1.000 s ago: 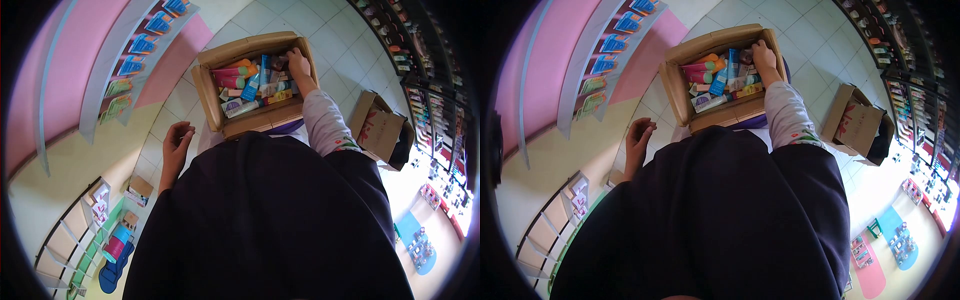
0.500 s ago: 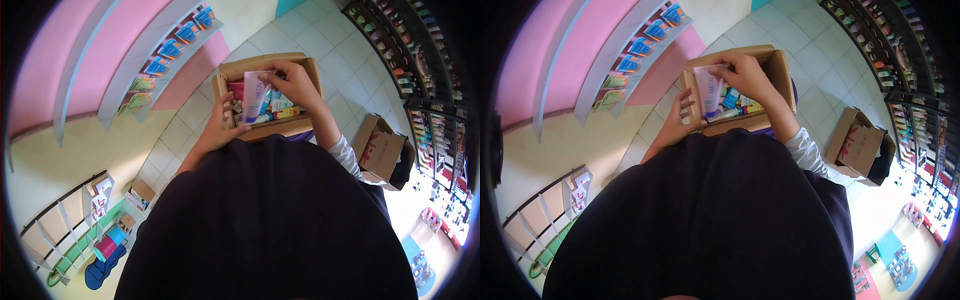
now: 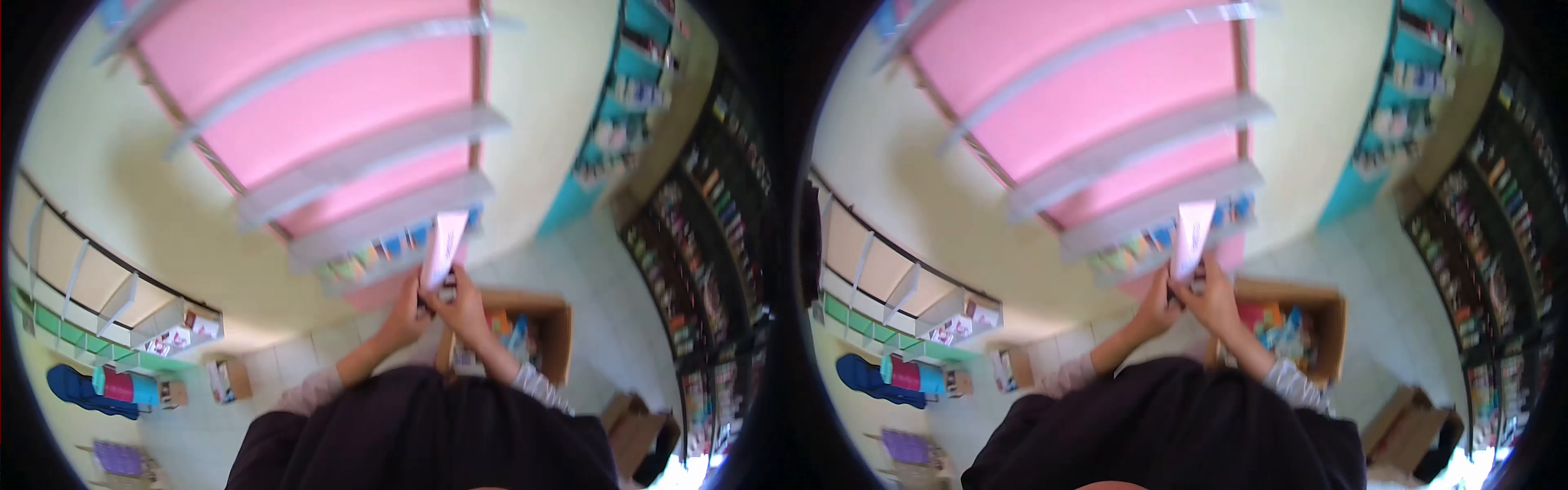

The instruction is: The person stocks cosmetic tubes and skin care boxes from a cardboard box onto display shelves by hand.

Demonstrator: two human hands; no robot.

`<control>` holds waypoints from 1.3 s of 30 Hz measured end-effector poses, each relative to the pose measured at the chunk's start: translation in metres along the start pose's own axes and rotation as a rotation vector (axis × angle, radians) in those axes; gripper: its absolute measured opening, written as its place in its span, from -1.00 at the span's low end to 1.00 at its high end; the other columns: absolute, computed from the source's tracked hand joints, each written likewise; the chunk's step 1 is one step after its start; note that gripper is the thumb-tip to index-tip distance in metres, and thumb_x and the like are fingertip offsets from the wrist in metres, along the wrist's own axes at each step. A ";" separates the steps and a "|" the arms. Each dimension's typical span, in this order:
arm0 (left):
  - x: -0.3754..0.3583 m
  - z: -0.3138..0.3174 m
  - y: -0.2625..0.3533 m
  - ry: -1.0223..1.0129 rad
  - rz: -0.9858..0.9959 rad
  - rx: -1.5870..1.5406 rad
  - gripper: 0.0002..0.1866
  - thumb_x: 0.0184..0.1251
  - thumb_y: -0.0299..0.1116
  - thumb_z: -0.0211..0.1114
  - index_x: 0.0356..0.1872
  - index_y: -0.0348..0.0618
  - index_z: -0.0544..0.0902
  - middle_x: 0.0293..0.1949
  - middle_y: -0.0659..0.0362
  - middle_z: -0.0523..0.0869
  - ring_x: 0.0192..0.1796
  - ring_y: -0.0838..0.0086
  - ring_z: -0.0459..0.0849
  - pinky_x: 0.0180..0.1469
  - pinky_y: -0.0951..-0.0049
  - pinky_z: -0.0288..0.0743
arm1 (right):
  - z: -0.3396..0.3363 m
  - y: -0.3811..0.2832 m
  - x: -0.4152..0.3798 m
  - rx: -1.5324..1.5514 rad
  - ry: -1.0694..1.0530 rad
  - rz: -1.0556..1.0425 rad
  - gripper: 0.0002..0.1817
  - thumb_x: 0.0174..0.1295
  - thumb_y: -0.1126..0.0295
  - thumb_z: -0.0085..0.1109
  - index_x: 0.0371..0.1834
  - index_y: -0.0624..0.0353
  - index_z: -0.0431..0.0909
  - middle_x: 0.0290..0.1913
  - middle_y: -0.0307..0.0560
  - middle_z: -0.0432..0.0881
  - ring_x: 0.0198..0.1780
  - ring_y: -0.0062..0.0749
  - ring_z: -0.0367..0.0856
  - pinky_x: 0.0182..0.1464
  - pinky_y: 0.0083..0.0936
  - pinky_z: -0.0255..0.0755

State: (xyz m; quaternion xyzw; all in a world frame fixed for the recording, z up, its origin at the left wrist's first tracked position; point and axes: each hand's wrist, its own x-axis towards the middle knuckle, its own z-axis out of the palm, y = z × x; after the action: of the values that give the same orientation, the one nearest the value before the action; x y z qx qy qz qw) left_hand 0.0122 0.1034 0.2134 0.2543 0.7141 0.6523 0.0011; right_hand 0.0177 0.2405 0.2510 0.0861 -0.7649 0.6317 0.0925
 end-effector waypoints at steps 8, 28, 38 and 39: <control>-0.012 -0.109 0.091 0.127 0.220 0.430 -0.33 0.09 -0.52 0.32 0.26 -0.20 0.24 0.21 0.02 0.23 -0.02 0.37 0.55 -0.05 0.43 0.50 | -0.005 -0.172 0.137 0.152 0.282 -0.660 -0.44 0.04 0.54 0.26 0.12 0.43 0.25 -0.18 0.05 0.58 -0.22 -0.39 0.62 -0.24 -0.55 0.52; -0.143 -0.231 0.065 0.629 -0.122 0.385 -0.37 0.07 -0.59 0.29 0.19 -0.30 0.22 0.16 0.00 0.32 -0.16 0.43 0.61 -0.19 0.49 0.52 | 0.029 -0.464 0.403 -0.923 0.445 -0.671 -0.38 -0.29 -0.09 0.39 -0.30 0.26 0.65 -0.25 0.10 0.66 -0.20 -0.12 0.65 -0.09 -0.36 0.50; -0.127 -0.222 0.051 0.580 -0.106 0.372 -0.37 0.08 -0.56 0.30 0.19 -0.30 0.22 0.17 0.00 0.32 -0.15 0.44 0.61 -0.18 0.48 0.51 | 0.025 -0.461 0.402 -0.895 0.361 -0.640 -0.38 -0.26 -0.07 0.39 -0.24 0.23 0.65 -0.21 0.06 0.66 -0.17 -0.13 0.65 -0.07 -0.37 0.49; -0.126 -0.221 0.049 0.572 -0.113 0.371 -0.36 0.09 -0.55 0.31 0.20 -0.30 0.21 0.17 0.00 0.32 -0.15 0.44 0.61 -0.18 0.47 0.51 | 0.025 -0.460 0.402 -0.903 0.365 -0.656 -0.36 -0.26 -0.11 0.37 -0.26 0.24 0.65 -0.23 0.07 0.66 -0.19 -0.14 0.65 -0.08 -0.37 0.49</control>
State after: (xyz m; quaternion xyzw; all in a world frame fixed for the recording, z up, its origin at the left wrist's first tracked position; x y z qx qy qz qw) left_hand 0.0663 -0.1474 0.2504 0.0172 0.8048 0.5553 -0.2091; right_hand -0.2581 0.1242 0.7842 0.1604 -0.8633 0.1860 0.4410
